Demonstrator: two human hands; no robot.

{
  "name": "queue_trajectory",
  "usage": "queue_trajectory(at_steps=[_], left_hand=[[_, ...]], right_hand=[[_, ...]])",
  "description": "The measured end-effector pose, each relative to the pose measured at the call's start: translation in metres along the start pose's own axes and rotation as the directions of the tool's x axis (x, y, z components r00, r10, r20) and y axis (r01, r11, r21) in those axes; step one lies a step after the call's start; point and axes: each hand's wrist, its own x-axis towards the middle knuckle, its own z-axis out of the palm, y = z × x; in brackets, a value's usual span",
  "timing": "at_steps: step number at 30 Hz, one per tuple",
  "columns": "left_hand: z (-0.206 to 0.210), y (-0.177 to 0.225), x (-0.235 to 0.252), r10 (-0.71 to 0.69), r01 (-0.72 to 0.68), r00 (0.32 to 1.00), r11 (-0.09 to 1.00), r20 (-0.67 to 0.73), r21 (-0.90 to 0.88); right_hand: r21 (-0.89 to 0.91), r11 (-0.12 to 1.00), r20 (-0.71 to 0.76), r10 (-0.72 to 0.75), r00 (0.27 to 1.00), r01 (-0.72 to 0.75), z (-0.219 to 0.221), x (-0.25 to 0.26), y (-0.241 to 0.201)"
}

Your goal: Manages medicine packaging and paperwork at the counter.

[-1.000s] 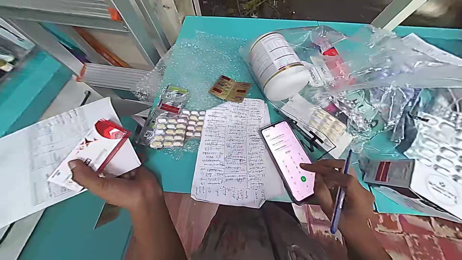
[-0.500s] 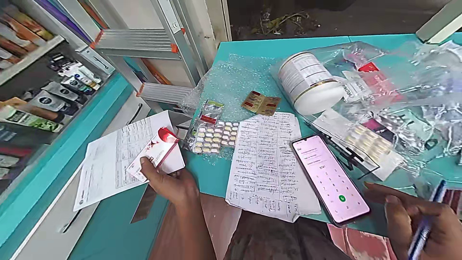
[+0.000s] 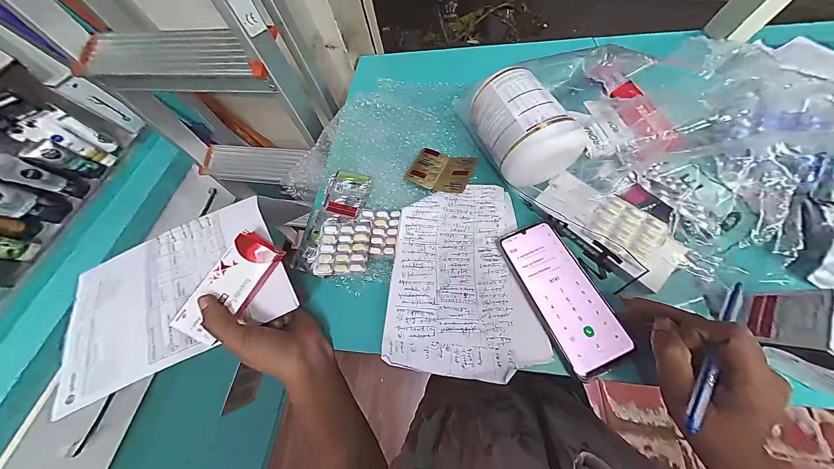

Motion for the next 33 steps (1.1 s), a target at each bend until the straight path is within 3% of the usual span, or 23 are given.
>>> queue_trajectory(at_steps=[4, 11, 22, 33], left_hand=[[-0.013, -0.011, 0.007, 0.028, -0.025, 0.998, 0.998, 0.057, -0.054], [-0.025, -0.021, 0.018, 0.027, -0.018, 0.995, 0.995, 0.093, -0.102], [-0.02, -0.019, 0.018, 0.03, -0.024, 0.998, 0.993, 0.046, -0.113], [-0.016, -0.015, 0.017, 0.023, -0.019, 0.998, 0.997, 0.06, -0.077]], right_hand=[[0.081, 0.997, 0.041, 0.007, 0.999, -0.01, -0.004, 0.0, -0.002], [-0.057, 0.955, 0.182, -0.278, 0.943, 0.292, 0.002, 0.015, 0.007], [-0.129, 0.932, 0.183, -0.313, 0.932, 0.338, 0.009, 0.019, 0.008], [-0.008, 0.905, 0.232, -0.412, 0.881, 0.426, 0.011, 0.012, 0.008]])
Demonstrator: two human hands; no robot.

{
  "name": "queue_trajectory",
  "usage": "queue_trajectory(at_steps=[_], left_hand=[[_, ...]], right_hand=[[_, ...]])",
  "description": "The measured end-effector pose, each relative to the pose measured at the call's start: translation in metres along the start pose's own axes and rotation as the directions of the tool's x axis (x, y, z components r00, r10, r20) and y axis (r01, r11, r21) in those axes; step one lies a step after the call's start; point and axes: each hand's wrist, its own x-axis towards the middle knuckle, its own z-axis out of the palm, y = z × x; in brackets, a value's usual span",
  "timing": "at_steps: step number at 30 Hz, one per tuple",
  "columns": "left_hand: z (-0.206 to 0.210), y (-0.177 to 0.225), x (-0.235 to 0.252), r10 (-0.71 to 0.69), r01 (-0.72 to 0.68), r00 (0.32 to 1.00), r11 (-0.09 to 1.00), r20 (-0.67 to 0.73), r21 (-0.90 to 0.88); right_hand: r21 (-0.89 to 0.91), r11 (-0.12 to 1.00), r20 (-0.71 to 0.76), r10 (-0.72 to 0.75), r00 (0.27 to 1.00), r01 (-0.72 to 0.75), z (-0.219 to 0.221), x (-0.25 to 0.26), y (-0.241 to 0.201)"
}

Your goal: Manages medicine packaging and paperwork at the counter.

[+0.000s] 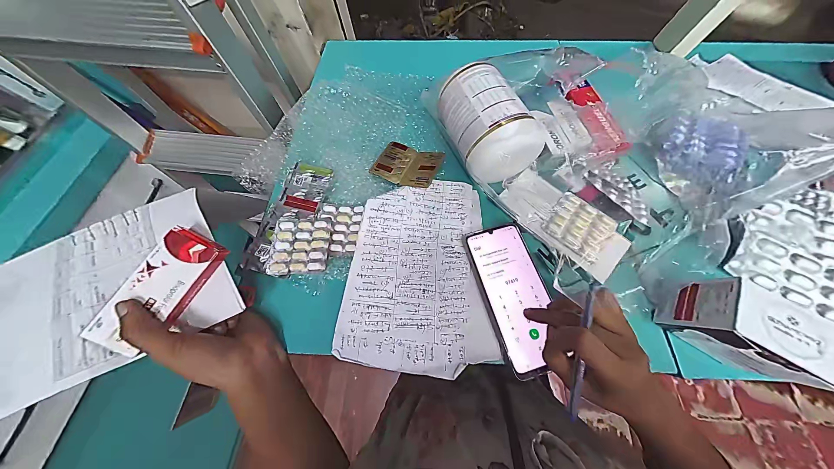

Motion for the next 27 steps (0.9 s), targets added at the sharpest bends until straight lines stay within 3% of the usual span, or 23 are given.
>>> queue_trajectory(at_steps=[6, 19, 27], left_hand=[[0.008, 0.005, -0.006, -0.009, 0.009, 1.0, 1.0, -0.028, -0.017], [0.013, 0.01, -0.01, -0.024, 0.025, 0.998, 1.0, -0.053, 0.007], [0.014, 0.01, -0.014, -0.027, 0.031, 0.994, 0.999, -0.106, 0.04]], right_hand=[[-0.046, 0.998, -0.152, 0.024, 0.988, -0.032, -0.005, -0.001, -0.003], [-0.019, 0.999, -0.164, 0.024, 0.986, -0.027, -0.012, -0.007, -0.006], [0.162, 0.986, -0.237, 0.075, 0.969, -0.036, -0.021, 0.016, -0.026]])
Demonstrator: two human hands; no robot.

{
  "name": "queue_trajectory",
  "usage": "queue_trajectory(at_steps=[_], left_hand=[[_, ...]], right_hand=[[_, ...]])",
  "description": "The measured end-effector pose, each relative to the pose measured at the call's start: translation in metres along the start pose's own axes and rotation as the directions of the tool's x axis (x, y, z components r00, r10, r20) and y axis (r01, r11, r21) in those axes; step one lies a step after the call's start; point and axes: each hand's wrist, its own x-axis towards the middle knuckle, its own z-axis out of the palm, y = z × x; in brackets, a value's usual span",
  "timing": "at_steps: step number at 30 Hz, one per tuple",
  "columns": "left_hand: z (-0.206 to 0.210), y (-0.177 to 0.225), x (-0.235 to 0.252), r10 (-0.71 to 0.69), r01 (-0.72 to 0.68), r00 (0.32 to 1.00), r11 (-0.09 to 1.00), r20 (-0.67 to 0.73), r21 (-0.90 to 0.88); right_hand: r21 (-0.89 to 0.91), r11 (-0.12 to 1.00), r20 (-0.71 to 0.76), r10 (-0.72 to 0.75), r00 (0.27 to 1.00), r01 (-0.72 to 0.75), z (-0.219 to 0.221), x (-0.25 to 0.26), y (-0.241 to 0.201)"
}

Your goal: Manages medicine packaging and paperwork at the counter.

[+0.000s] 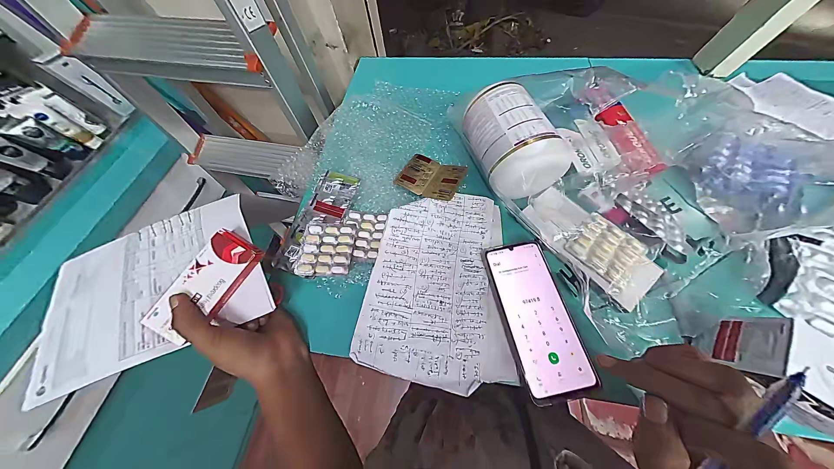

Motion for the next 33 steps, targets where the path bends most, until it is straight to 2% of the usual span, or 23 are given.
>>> queue_trajectory(at_steps=[4, 7, 12, 24, 33], left_hand=[[0.001, 0.001, -0.001, 0.012, -0.011, 1.0, 1.0, 0.013, -0.021], [0.003, 0.002, -0.004, 0.009, -0.009, 1.0, 1.0, 0.013, -0.012], [0.01, 0.007, -0.009, 0.006, -0.006, 1.0, 1.0, 0.01, -0.024], [0.008, 0.006, -0.004, 0.034, -0.034, 0.999, 0.999, 0.003, -0.028], [0.006, 0.004, -0.004, 0.05, -0.051, 0.999, 0.998, -0.01, -0.048]], right_hand=[[0.14, 0.99, 0.114, -0.007, 0.993, -0.01, 0.013, 0.01, -0.004], [0.112, 0.991, 0.173, -0.091, 0.981, 0.072, 0.026, 0.016, 0.006], [-0.034, 0.997, 0.111, -0.069, 0.991, 0.073, 0.035, 0.019, 0.023], [-0.139, 0.99, 0.074, 0.027, 0.997, -0.017, 0.037, 0.017, 0.035], [-0.13, 0.991, 0.075, 0.053, 0.996, -0.043, 0.037, 0.016, 0.036]])
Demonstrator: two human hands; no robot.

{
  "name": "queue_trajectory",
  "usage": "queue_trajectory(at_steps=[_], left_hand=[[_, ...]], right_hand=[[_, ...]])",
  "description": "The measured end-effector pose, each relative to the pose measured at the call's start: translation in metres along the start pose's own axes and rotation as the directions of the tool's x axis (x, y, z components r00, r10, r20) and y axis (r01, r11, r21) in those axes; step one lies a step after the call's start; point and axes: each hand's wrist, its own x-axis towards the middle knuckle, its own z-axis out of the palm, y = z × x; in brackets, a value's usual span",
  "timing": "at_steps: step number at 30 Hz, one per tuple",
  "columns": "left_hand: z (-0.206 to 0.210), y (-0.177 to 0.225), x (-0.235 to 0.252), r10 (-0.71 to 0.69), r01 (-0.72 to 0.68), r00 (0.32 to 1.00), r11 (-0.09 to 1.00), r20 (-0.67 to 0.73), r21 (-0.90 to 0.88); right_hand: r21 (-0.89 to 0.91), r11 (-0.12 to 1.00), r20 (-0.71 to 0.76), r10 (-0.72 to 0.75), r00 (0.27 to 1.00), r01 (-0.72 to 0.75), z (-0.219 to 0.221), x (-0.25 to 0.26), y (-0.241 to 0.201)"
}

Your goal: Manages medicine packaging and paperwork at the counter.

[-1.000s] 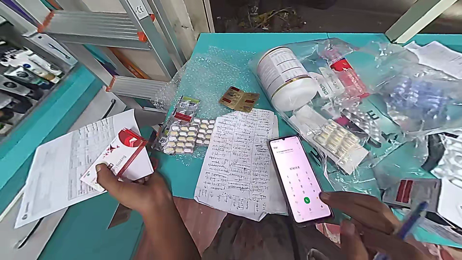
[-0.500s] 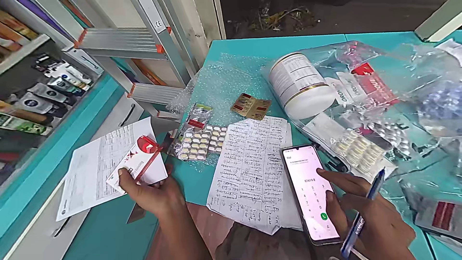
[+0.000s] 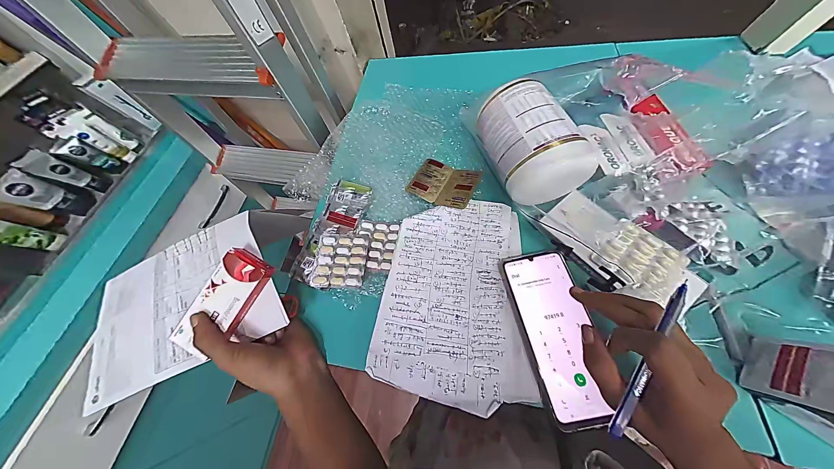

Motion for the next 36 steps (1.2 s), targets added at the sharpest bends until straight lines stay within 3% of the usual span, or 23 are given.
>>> queue_trajectory(at_steps=[15, 25, 36], left_hand=[[-0.016, -0.009, 0.012, -0.003, 0.007, 0.999, 0.997, 0.051, -0.077], [-0.004, -0.001, 0.003, -0.027, 0.027, 1.0, 1.0, 0.006, -0.002], [0.001, 0.001, -0.002, -0.005, 0.004, 1.0, 0.999, -0.027, -0.038]], right_hand=[[-0.069, 0.996, -0.078, 0.044, 0.996, -0.049, -0.008, -0.006, 0.0], [0.017, 0.997, 0.044, -0.071, 0.996, 0.071, 0.0, -0.01, 0.002], [0.041, 0.997, 0.055, -0.06, 0.997, 0.058, 0.002, -0.01, 0.004]])
